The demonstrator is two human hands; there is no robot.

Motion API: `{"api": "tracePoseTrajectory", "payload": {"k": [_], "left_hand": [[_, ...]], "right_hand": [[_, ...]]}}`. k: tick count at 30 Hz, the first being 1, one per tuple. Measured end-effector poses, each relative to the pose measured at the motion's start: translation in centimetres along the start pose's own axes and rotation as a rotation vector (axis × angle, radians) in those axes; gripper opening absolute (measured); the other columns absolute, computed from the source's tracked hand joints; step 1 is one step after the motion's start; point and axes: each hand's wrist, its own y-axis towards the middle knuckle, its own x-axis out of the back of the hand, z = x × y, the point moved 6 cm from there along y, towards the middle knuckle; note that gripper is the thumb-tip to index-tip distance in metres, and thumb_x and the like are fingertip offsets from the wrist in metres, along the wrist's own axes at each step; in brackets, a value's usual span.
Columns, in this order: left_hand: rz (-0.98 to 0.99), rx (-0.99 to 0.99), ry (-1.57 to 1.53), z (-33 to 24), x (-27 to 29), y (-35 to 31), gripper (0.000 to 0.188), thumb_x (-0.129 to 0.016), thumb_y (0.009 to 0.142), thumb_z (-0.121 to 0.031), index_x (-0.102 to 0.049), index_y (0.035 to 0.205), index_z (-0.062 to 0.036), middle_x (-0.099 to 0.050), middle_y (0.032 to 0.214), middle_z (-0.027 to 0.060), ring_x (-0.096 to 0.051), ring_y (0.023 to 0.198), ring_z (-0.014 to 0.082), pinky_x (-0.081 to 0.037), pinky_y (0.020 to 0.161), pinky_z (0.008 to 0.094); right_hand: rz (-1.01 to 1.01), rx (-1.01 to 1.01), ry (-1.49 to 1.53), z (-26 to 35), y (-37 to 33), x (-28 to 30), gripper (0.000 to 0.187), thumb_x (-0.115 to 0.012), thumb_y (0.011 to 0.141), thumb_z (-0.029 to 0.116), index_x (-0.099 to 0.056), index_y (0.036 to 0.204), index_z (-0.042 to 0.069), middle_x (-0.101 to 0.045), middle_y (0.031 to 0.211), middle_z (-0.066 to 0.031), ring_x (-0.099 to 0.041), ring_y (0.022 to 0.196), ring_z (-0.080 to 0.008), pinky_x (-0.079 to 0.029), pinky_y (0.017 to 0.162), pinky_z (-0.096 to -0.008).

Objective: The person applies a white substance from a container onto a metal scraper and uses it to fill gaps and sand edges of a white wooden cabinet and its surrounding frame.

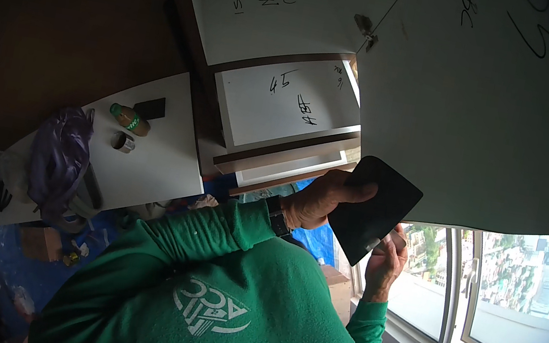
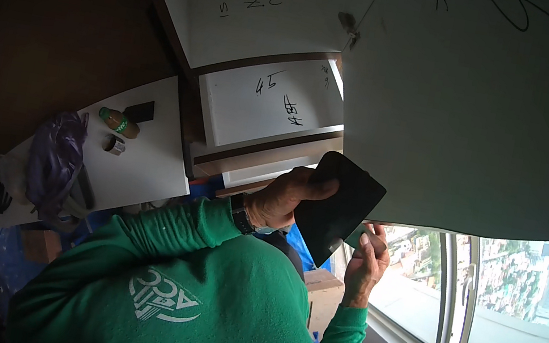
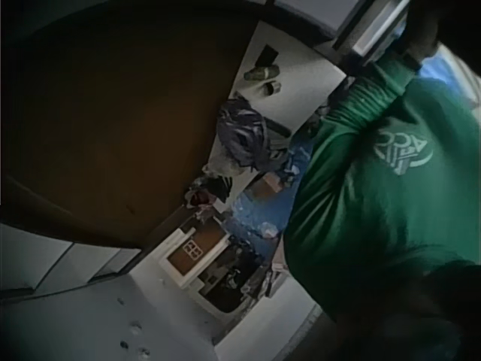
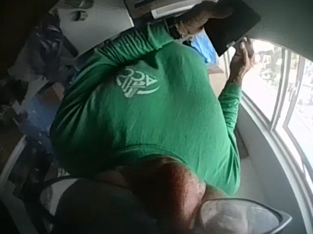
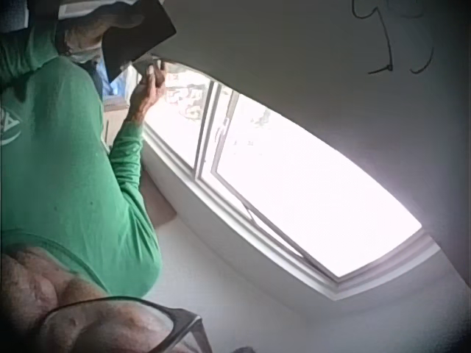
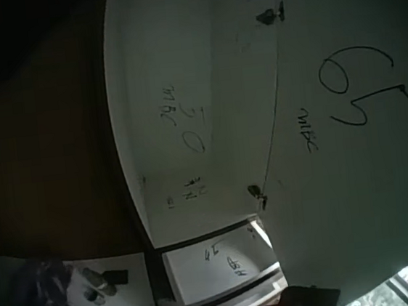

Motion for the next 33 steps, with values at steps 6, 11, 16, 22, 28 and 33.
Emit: {"api": "tracePoseTrajectory", "payload": {"k": [6,11,16,22,28,33], "left_hand": [[0.104,0.062,-0.168,-1.6,0.6,-2.6,0.049,-0.062,0.102,-0.037,-0.057,0.136,-0.0021,-0.069,0.126,0.0120,-0.070,0.111,0.0201,-0.058,0.095,0.0355],[0.206,0.175,-0.367,-1.8,2.0,-3.2,0.062,-0.047,0.107,-0.049,-0.041,0.153,-0.0088,-0.051,0.151,0.0181,-0.047,0.143,0.0298,-0.037,0.118,0.0529],[0.229,0.159,-0.369,-1.4,2.1,-2.9,0.064,-0.044,0.107,-0.052,-0.037,0.155,-0.0110,-0.047,0.153,0.0187,-0.040,0.147,0.0328,-0.033,0.119,0.0588],[0.145,0.029,-0.522,-4.6,5.9,-2.8,0.060,-0.048,0.106,-0.049,-0.044,0.149,-0.0080,-0.057,0.142,0.0175,-0.056,0.132,0.0322,-0.047,0.111,0.0535],[-0.223,-0.161,-0.045,-14.0,9.5,-6.2,0.046,-0.069,0.099,-0.022,-0.053,0.136,0.0017,-0.067,0.124,0.0150,-0.070,0.109,0.0254,-0.059,0.097,0.0419],[-0.339,-0.199,0.217,-18.4,7.8,-8.1,0.040,-0.071,0.096,-0.016,-0.058,0.129,0.0038,-0.070,0.117,0.0146,-0.072,0.104,0.0237,-0.062,0.091,0.0386]], "right_hand": [[-0.172,0.319,-0.106,1.3,-8.3,-5.4,0.032,-0.064,0.095,0.007,-0.065,0.124,-0.006,-0.062,0.134,-0.0218,-0.063,0.120,-0.0269,-0.050,0.108,-0.0397],[0.138,0.724,-0.254,10.5,-11.2,-15.9,0.013,-0.066,0.098,0.016,-0.066,0.101,0.004,-0.061,0.130,-0.0265,-0.065,0.120,-0.0396,-0.054,0.102,-0.0507],[0.318,0.880,-0.361,13.8,-8.9,-23.3,0.022,-0.072,0.096,0.023,-0.066,0.105,0.004,-0.059,0.134,-0.0266,-0.065,0.119,-0.0388,-0.055,0.099,-0.0496],[0.254,0.810,-0.552,13.2,-2.7,-23.7,0.022,-0.068,0.091,-0.003,-0.069,0.113,-0.001,-0.073,0.112,-0.0153,-0.071,0.107,-0.0260,-0.057,0.094,-0.0377],[0.542,0.933,-1.041,11.4,-0.4,-26.1,0.034,-0.074,0.081,-0.005,-0.077,0.113,0.007,-0.074,0.106,-0.0120,-0.071,0.099,-0.0261,-0.060,0.086,-0.0381],[0.727,1.165,-1.214,10.7,-1.5,-28.1,0.039,-0.080,0.073,0.000,-0.079,0.110,0.013,-0.073,0.109,-0.0079,-0.067,0.105,-0.0284,-0.061,0.086,-0.0384]]}}
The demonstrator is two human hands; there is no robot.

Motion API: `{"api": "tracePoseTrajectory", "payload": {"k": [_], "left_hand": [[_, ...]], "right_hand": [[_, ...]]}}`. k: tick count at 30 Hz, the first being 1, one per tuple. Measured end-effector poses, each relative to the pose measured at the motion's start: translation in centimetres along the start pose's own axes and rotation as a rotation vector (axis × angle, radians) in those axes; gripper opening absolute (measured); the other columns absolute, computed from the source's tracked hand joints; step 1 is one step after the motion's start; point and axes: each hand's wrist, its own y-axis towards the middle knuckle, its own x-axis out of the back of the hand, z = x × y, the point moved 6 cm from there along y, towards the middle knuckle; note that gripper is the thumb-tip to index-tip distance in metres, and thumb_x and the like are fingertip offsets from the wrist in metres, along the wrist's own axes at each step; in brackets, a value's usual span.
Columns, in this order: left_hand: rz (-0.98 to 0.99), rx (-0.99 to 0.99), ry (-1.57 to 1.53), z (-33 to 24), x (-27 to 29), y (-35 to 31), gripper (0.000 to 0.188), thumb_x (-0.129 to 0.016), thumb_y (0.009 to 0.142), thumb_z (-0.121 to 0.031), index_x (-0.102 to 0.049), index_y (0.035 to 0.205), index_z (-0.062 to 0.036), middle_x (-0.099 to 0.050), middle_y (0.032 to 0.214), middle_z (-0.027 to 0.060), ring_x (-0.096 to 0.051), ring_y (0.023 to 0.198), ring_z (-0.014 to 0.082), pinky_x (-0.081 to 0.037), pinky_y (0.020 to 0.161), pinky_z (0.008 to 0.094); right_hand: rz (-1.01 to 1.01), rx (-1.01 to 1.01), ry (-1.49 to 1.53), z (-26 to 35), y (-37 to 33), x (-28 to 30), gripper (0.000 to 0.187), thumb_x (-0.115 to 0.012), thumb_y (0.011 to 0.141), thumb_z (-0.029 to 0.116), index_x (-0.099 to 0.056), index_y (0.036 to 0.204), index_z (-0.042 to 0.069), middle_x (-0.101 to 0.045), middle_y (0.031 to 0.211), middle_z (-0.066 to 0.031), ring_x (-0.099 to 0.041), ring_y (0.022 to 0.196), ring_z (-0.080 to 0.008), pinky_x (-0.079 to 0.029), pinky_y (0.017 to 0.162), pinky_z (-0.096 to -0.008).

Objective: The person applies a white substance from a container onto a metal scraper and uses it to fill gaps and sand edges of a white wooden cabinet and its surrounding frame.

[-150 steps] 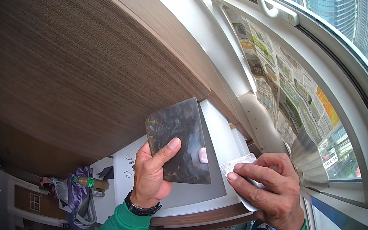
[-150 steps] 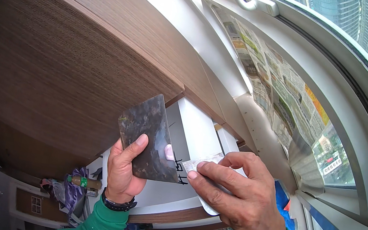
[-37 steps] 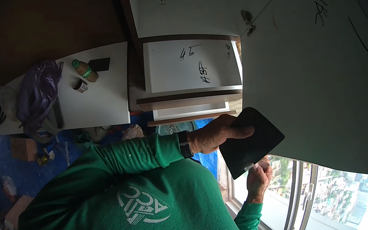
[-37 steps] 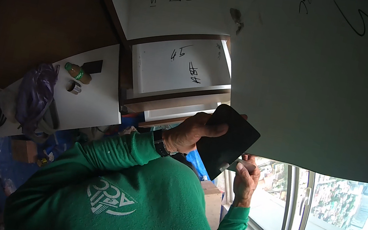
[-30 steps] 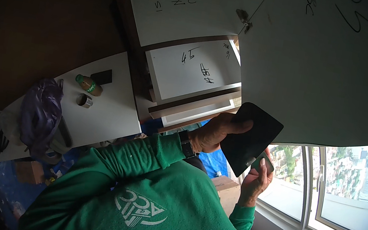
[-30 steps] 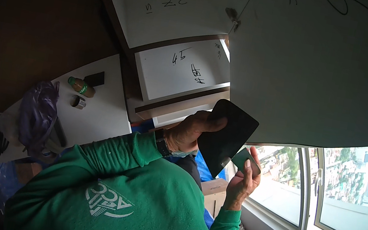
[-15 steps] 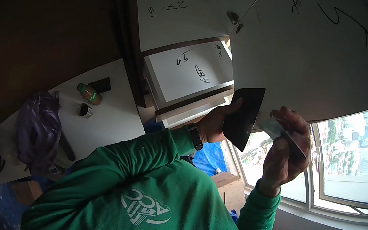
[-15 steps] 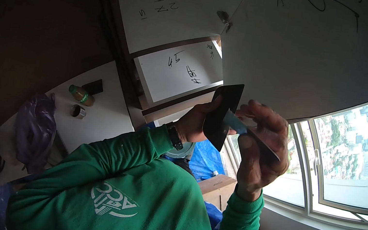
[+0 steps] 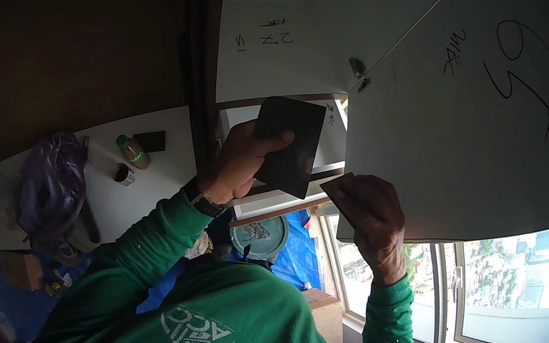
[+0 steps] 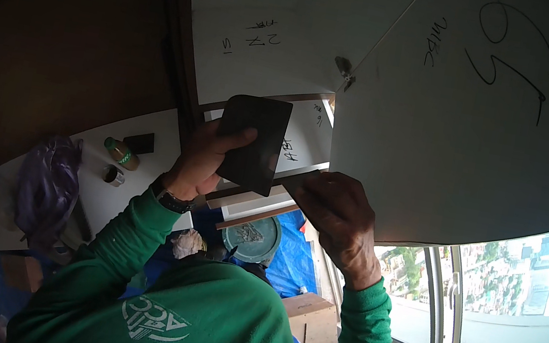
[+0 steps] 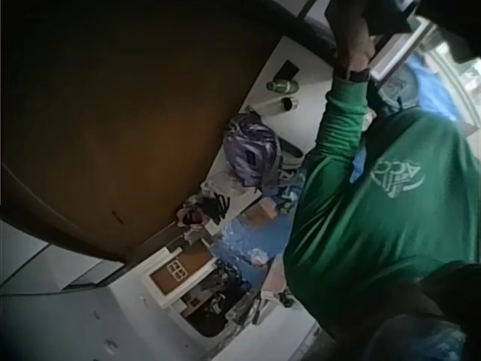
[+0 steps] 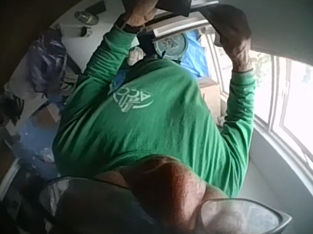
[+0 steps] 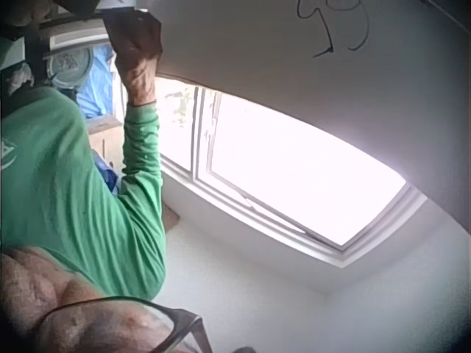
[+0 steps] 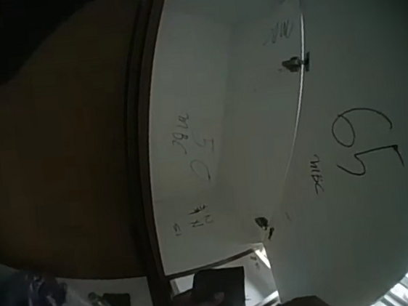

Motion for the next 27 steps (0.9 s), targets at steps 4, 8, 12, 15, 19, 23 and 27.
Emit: {"api": "tracePoseTrajectory", "payload": {"k": [4,8,12,15,19,23,27], "left_hand": [[-0.033,0.004,0.080,-1.0,-0.4,-0.6,0.036,-0.069,0.096,-0.014,-0.061,0.125,0.0043,-0.071,0.114,0.0137,-0.073,0.100,0.0220,-0.062,0.090,0.0369],[-0.084,-0.043,0.114,-1.2,-1.2,-0.8,0.030,-0.067,0.096,-0.011,-0.063,0.120,0.0070,-0.073,0.109,0.0151,-0.075,0.094,0.0216,-0.063,0.085,0.0341],[-0.107,-0.103,0.180,-0.9,-1.2,-0.4,0.028,-0.066,0.096,-0.010,-0.064,0.117,0.0082,-0.074,0.106,0.0156,-0.075,0.091,0.0211,-0.063,0.082,0.0327],[-0.051,-0.022,0.159,-0.4,-1.5,-0.2,0.032,-0.068,0.096,-0.011,-0.062,0.123,0.0044,-0.072,0.113,0.0133,-0.074,0.096,0.0213,-0.062,0.087,0.0351],[-0.139,-0.101,0.128,-0.6,-1.7,-0.4,0.031,-0.069,0.096,-0.010,-0.062,0.123,0.0043,-0.072,0.113,0.0124,-0.074,0.097,0.0226,-0.062,0.088,0.0349],[-0.376,-0.303,0.112,-1.2,2.0,0.2,0.030,-0.069,0.097,-0.012,-0.064,0.122,0.0031,-0.072,0.114,0.0112,-0.073,0.098,0.0219,-0.060,0.091,0.0337],[-0.500,-0.269,0.181,2.3,7.7,1.0,0.037,-0.066,0.102,-0.029,-0.063,0.122,0.0027,-0.072,0.116,0.0109,-0.072,0.099,0.0198,-0.059,0.091,0.0327]], "right_hand": [[0.022,0.014,0.004,0.2,0.9,-0.8,0.039,-0.079,0.073,0.001,-0.079,0.109,0.014,-0.073,0.110,-0.0042,-0.065,0.108,-0.0284,-0.063,0.084,-0.0367],[0.035,0.031,0.030,-0.2,1.1,-1.2,0.036,-0.079,0.073,0.001,-0.079,0.109,0.010,-0.073,0.111,-0.0075,-0.066,0.107,-0.0323,-0.062,0.087,-0.0402],[0.028,0.043,0.034,-0.7,0.7,-1.8,0.037,-0.078,0.075,0.001,-0.078,0.110,0.010,-0.073,0.112,-0.0067,-0.067,0.105,-0.0321,-0.062,0.085,-0.0393],[0.054,0.038,-0.025,-0.7,0.9,-2.3,0.035,-0.074,0.077,-0.001,-0.078,0.110,0.013,-0.074,0.109,-0.0036,-0.069,0.101,-0.0270,-0.063,0.087,-0.0371],[0.106,0.020,-0.035,-1.1,1.1,-2.2,0.036,-0.073,0.077,-0.003,-0.079,0.109,0.014,-0.074,0.107,-0.0032,-0.070,0.100,-0.0239,-0.062,0.090,-0.0367],[0.155,-0.130,0.080,-3.0,0.2,-2.8,0.039,-0.077,0.074,-0.004,-0.078,0.110,0.013,-0.075,0.104,-0.0056,-0.071,0.098,-0.0253,-0.061,0.089,-0.0380],[-0.030,-0.720,0.494,-8.8,-4.6,-6.5,0.018,-0.069,0.094,0.006,-0.075,0.110,0.005,-0.074,0.103,-0.0128,-0.073,0.092,-0.0239,-0.060,0.086,-0.0358]]}}
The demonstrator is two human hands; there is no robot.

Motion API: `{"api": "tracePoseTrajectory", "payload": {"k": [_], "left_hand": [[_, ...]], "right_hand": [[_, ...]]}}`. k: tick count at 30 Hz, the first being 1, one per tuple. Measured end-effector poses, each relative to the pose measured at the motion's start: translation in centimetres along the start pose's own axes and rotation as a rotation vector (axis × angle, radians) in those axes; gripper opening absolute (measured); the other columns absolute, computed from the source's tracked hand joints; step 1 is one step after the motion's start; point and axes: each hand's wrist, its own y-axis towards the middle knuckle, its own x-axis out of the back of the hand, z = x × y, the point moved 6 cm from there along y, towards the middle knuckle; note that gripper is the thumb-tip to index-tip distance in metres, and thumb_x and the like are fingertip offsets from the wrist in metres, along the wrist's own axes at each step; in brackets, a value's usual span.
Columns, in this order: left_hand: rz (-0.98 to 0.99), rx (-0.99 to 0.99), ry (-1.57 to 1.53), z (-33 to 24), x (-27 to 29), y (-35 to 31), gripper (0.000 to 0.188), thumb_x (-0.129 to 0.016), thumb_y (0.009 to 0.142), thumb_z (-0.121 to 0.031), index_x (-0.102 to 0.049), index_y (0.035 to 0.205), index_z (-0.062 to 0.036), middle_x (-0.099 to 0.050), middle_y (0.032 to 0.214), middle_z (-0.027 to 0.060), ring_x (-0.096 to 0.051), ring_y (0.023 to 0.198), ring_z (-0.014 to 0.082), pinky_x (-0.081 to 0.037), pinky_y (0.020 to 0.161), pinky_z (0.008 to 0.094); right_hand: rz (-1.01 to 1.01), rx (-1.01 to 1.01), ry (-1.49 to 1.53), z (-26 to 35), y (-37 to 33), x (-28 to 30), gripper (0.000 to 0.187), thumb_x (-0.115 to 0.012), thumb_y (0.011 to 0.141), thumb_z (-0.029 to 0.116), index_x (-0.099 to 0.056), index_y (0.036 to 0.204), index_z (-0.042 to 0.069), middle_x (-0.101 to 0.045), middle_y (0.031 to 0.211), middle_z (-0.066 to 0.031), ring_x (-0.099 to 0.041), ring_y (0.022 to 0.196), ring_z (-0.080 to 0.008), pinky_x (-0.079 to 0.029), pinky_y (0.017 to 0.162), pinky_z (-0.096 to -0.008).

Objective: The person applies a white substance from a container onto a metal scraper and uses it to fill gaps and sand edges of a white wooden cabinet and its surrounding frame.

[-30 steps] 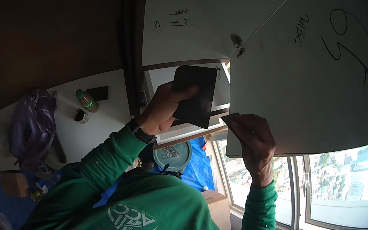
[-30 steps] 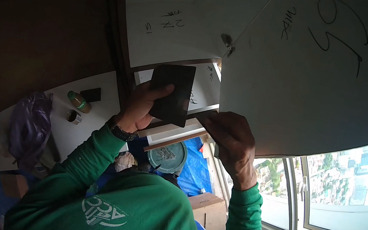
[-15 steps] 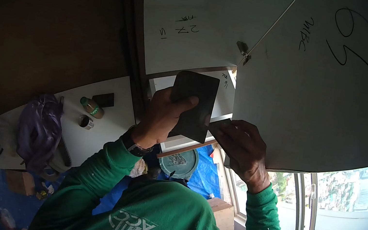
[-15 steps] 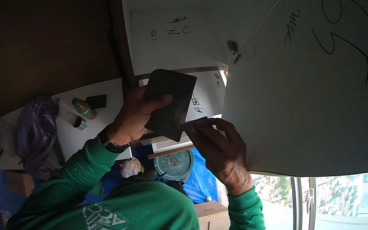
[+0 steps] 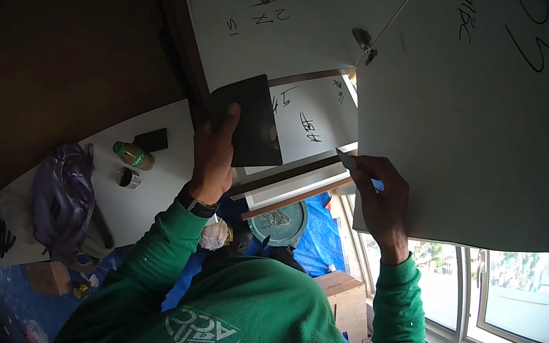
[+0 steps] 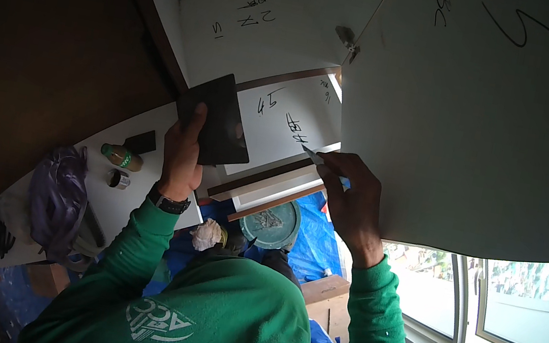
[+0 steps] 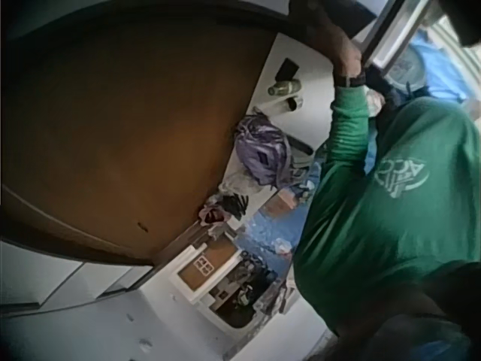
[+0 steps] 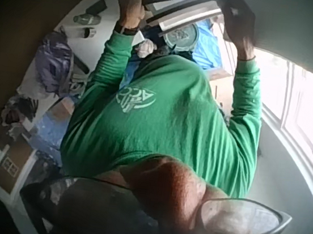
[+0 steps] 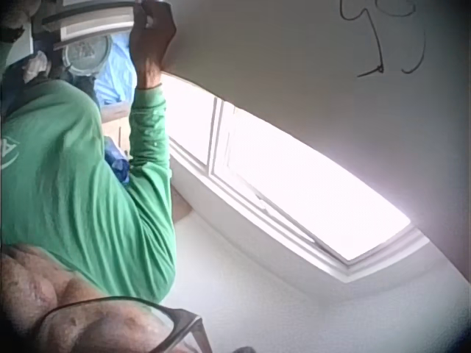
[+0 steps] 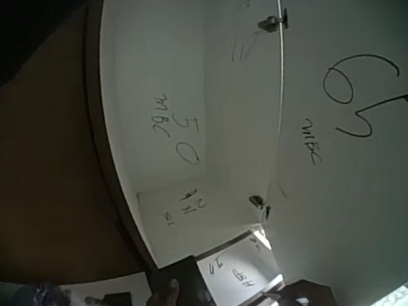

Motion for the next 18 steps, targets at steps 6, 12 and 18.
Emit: {"api": "tracePoseTrajectory", "payload": {"k": [6,12,18], "left_hand": [[0.051,0.240,-0.031,8.4,2.3,-2.5,0.048,-0.063,0.103,-0.040,-0.062,0.126,0.0027,-0.071,0.118,0.0114,-0.072,0.102,0.0193,-0.058,0.093,0.0329],[0.059,0.249,-0.145,9.0,3.0,-4.6,0.044,-0.074,0.097,-0.024,-0.059,0.131,-0.0004,-0.068,0.124,0.0095,-0.068,0.112,0.0212,-0.055,0.099,0.0368],[-0.068,0.148,-0.190,5.0,4.5,-2.8,0.043,-0.073,0.097,-0.013,-0.057,0.135,-0.0022,-0.066,0.128,0.0074,-0.065,0.117,0.0207,-0.054,0.103,0.0366]], "right_hand": [[-0.185,-0.509,0.785,-10.4,3.7,-4.4,0.028,-0.067,0.097,0.012,-0.063,0.120,-0.003,-0.071,0.108,-0.0173,-0.073,0.095,-0.0281,-0.061,0.083,-0.0399],[-0.259,-0.581,0.813,-14.6,6.5,-7.7,0.028,-0.066,0.099,0.012,-0.058,0.122,-0.002,-0.069,0.110,-0.0156,-0.072,0.103,-0.0322,-0.061,0.086,-0.0445],[0.059,-0.409,0.873,-10.2,6.3,-11.2,0.025,-0.061,0.103,0.013,-0.056,0.122,-0.002,-0.069,0.116,-0.0178,-0.074,0.101,-0.0341,-0.061,0.085,-0.0442]]}}
